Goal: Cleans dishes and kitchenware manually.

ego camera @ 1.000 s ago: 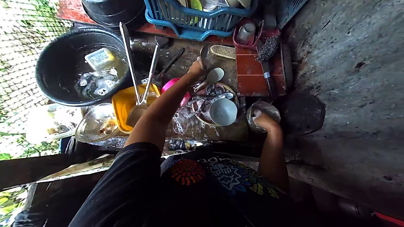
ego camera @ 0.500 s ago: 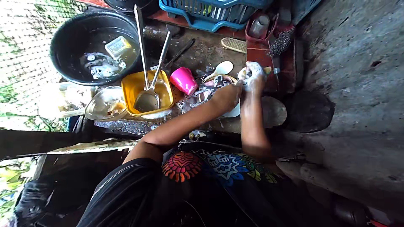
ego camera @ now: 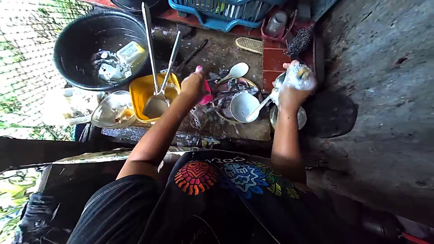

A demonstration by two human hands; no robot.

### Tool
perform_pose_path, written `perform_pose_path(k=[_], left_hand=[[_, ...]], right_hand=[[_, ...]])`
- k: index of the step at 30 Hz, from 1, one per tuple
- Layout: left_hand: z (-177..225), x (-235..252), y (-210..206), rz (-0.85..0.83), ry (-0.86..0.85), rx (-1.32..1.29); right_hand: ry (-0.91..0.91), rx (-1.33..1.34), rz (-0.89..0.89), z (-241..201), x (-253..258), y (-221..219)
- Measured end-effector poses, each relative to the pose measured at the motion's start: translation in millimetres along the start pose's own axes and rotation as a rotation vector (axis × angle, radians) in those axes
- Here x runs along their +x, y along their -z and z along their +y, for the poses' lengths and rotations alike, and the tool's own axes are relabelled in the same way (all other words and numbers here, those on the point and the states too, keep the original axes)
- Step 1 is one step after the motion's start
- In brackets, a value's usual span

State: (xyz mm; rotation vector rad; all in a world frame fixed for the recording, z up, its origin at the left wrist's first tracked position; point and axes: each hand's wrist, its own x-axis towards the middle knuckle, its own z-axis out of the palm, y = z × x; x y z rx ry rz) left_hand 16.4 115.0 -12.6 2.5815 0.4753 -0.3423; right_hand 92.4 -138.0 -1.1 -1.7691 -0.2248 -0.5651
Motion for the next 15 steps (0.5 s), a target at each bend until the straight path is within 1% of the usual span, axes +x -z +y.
perform_pose_path(k=[2, 4, 6, 7, 9, 10, 12, 15], left_hand=[[15.6, -30.0, -3.9, -0.055, -0.052, 0.088], [28.9, -55.6, -6.3, -0.125, -0.054, 0.213], [35.7, -67.7, -11.7, -0.219, -0.068, 0.371], [35.9, -70.6, -17.5, -0.270, -0.082, 0.423], [33.4, -73.5, -30.7, -0.350, -0.108, 0.468], [30.7, -74.1, -35.6, -0.354, -0.122, 0.458], [21.7, -73.1, -37.8, -0.298, -0.157, 0.396], [15.6, -71.0, -18.3, -0.132, -0.289, 0.182]], right_hand=[[0.085, -0.031, 0.021, -3.0, -2.7, 1.5], [0.156, -0.053, 0.006, -3.1, -5.3, 1.9], [0.209, -0.046, -0.038, -0.7, -6.7, 0.6], [0.191, -0.039, -0.069, -0.7, -7.8, -0.9], [0.091, -0.017, -0.119, 0.8, -7.2, -6.9], [0.039, 0.007, -0.146, 3.7, -5.4, -10.9], [-0.080, 0.082, -0.233, 14.3, -2.8, -17.3], [-0.265, 0.295, -0.397, 34.2, -0.8, -25.1]])
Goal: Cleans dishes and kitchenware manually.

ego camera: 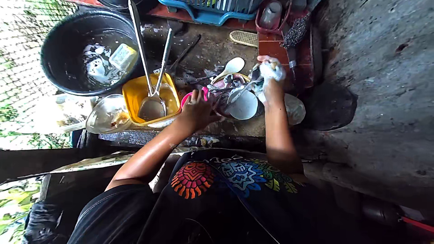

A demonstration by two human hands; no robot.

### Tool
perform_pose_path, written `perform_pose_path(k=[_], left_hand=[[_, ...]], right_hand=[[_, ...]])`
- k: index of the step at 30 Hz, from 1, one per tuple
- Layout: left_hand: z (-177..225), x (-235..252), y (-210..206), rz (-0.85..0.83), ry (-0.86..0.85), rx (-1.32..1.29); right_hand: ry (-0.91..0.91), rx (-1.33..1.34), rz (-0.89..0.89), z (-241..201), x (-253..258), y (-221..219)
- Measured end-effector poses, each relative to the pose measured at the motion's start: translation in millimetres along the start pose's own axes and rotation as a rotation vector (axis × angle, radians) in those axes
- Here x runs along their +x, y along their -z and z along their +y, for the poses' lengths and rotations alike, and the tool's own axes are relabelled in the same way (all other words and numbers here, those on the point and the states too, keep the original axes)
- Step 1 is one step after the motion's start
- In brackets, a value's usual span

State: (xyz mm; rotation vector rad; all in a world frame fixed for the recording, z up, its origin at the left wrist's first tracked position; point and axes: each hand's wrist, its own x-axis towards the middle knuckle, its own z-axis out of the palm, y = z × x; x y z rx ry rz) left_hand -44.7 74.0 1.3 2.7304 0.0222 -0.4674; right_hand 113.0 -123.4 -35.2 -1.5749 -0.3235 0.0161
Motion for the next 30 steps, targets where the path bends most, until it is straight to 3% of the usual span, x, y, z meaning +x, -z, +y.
perform_pose_path(k=[2, 4, 7, 9, 13, 17, 20, 22, 25, 27, 30], left_hand=[[-2.3, 10.9, 4.6, 0.134, -0.111, -0.144], [6.2, 18.1, 9.9, 0.118, -0.223, -0.430], [33.3, 22.3, 12.8, -0.046, -0.280, -0.890], [47.0, 25.6, 12.9, -0.085, -0.220, -0.986], [25.0, 47.5, 16.8, 0.030, -0.320, -0.529], [30.3, 54.8, 30.6, -0.078, -0.051, -0.091], [20.0, 62.3, 7.5, -0.110, 0.055, -0.083], [4.0, 67.1, -9.8, -0.090, 0.005, -0.085], [-19.0, 71.7, -0.9, -0.013, -0.090, -0.113], [-29.6, 79.2, 24.1, 0.082, 0.021, -0.102], [-54.4, 99.9, 45.1, 0.090, 0.303, -0.051]], right_hand=[[-0.132, 0.123, -0.045, -14.4, -4.9, -13.9], [-0.156, 0.152, -0.030, -30.1, -12.8, -31.4], [0.113, 0.013, 0.030, -23.6, -16.2, -47.0], [0.266, -0.150, 0.087, -22.3, -17.9, -46.3], [0.513, -0.405, 0.103, -12.5, -4.2, -23.3], [0.365, -0.631, 0.169, -11.0, 0.5, -13.6], [0.182, -0.660, 0.214, -10.9, -6.0, -1.6], [0.086, -0.671, 0.232, -19.1, -16.1, 2.3], [-0.269, -0.680, 0.162, -110.1, -40.1, -32.7], [-0.296, -0.678, 0.208, -141.6, -51.0, -49.6], [-0.265, -0.657, 0.218, -139.4, -58.0, -50.4]])
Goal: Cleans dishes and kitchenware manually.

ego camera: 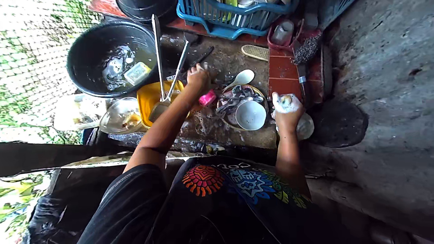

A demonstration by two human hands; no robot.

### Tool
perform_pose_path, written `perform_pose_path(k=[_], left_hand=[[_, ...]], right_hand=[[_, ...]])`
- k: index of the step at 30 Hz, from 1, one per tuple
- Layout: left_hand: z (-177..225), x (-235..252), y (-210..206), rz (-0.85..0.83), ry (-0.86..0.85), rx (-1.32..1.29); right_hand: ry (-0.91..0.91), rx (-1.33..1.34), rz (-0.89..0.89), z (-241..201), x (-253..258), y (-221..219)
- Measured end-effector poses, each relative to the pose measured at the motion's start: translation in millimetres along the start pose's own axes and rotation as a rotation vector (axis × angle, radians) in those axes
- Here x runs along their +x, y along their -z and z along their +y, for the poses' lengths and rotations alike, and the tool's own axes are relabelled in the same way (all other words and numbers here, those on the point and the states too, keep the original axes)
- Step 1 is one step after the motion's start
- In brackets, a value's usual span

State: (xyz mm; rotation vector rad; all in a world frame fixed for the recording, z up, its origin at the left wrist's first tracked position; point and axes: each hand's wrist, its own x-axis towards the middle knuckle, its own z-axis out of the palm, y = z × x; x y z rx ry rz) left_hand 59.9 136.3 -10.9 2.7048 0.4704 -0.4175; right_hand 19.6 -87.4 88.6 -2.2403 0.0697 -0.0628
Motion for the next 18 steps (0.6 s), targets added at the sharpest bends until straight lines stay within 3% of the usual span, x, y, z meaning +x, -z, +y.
perform_pose_path(k=[3, 4, 6, 8, 11, 14, 16, 18], left_hand=[[-1.4, -3.1, 0.4, -0.063, 0.042, 0.008], [4.4, -14.5, -0.5, -0.064, 0.011, 0.000], [19.4, -47.0, -5.1, -0.102, -0.040, 0.030], [26.8, -74.2, -11.7, -0.192, -0.092, 0.049], [20.2, -86.0, -12.7, -0.255, -0.170, 0.020], [15.0, -78.3, 22.0, -0.155, -0.143, -0.051], [1.3, -39.5, 27.2, 0.004, -0.122, -0.105], [-11.3, 7.2, 22.9, 0.030, -0.113, -0.128]], right_hand=[[-0.108, -0.036, -0.061, -8.3, 4.9, 5.7], [-0.094, -0.044, -0.083, 15.5, 15.2, 4.0], [0.234, -0.017, 0.069, 118.0, 39.9, -18.9], [0.311, 0.007, 0.060, 156.2, 48.3, -20.0], [0.300, 0.026, 0.075, 158.9, 44.9, -17.2], [0.307, 0.035, 0.103, 158.7, 42.9, -14.9], [0.295, 0.024, 0.128, 159.1, 43.5, -13.8], [0.246, 0.000, 0.141, 155.8, 41.2, -11.7]])
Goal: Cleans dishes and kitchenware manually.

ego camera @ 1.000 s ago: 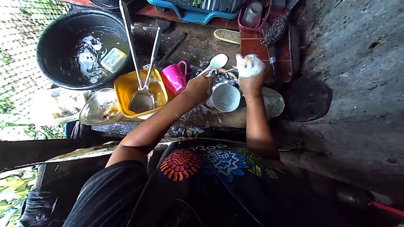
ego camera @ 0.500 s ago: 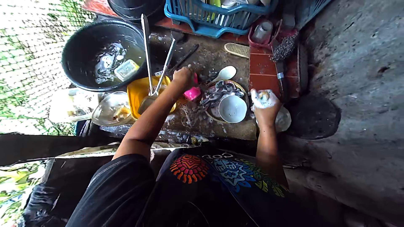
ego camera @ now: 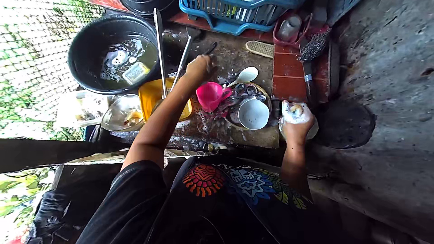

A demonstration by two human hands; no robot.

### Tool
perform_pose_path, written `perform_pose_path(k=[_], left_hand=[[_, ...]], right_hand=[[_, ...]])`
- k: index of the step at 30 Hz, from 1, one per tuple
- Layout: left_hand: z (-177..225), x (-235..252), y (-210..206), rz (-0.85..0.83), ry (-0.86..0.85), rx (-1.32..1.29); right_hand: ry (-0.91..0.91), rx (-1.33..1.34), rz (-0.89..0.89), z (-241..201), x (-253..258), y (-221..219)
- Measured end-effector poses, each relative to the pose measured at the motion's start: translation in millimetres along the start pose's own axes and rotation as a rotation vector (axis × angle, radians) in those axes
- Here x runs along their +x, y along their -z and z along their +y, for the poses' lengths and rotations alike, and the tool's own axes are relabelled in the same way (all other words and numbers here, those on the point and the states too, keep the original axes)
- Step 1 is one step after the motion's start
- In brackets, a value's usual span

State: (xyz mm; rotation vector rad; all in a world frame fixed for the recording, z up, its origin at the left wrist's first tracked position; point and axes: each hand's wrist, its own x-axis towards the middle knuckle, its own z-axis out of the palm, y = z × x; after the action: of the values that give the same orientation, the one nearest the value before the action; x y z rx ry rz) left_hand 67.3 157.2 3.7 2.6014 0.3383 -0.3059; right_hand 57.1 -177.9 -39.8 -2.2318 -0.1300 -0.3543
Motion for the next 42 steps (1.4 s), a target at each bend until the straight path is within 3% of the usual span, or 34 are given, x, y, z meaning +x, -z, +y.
perform_pose_path(k=[2, 5, 8, 12, 15, 22, 26, 29, 33, 37, 39, 42], left_hand=[[-8.4, 30.2, -9.4, -0.097, 0.022, 0.026], [-3.9, 55.9, -22.5, -0.226, 0.034, 0.125], [-2.5, 70.8, -26.1, -0.278, -0.051, 0.119], [30.3, -2.3, 13.2, -0.288, 0.002, 0.028], [30.6, 0.6, 20.6, -0.450, 0.029, 0.253], [-16.2, -9.1, 4.5, -0.384, 0.020, 0.292], [-4.9, -42.0, -1.5, -0.343, 0.134, 0.324], [16.9, -53.5, -2.9, -0.386, 0.231, 0.489], [31.9, -54.6, -4.5, -0.445, 0.233, 0.667], [37.7, -37.1, 8.8, -0.248, 0.225, 0.515], [41.9, -10.7, 6.4, -0.174, 0.218, 0.315], [45.7, 36.2, -13.1, -0.219, 0.137, 0.083]], right_hand=[[-0.115, -0.018, -0.067, -13.0, -1.2, 9.5], [-0.003, -0.051, 0.036, 20.7, -2.6, 12.7], [-0.030, -0.037, 0.064, 28.3, -7.7, 25.1], [-0.081, -0.086, 0.095, 43.9, -13.2, 34.1], [-0.116, -0.098, 0.103, 50.9, -17.3, 36.4], [-0.076, -0.095, 0.034, 37.9, -18.5, 29.0], [-0.049, -0.078, 0.017, 32.9, -15.6, 27.2], [-0.024, -0.082, 0.010, 31.0, -14.5, 24.8], [-0.028, -0.083, 0.020, 33.6, -12.1, 26.9], [-0.042, -0.100, 0.032, 43.2, -12.0, 33.9], [-0.089, -0.112, 0.037, 48.9, -12.5, 34.6], [-0.114, -0.083, 0.049, 51.7, -12.7, 29.3]])
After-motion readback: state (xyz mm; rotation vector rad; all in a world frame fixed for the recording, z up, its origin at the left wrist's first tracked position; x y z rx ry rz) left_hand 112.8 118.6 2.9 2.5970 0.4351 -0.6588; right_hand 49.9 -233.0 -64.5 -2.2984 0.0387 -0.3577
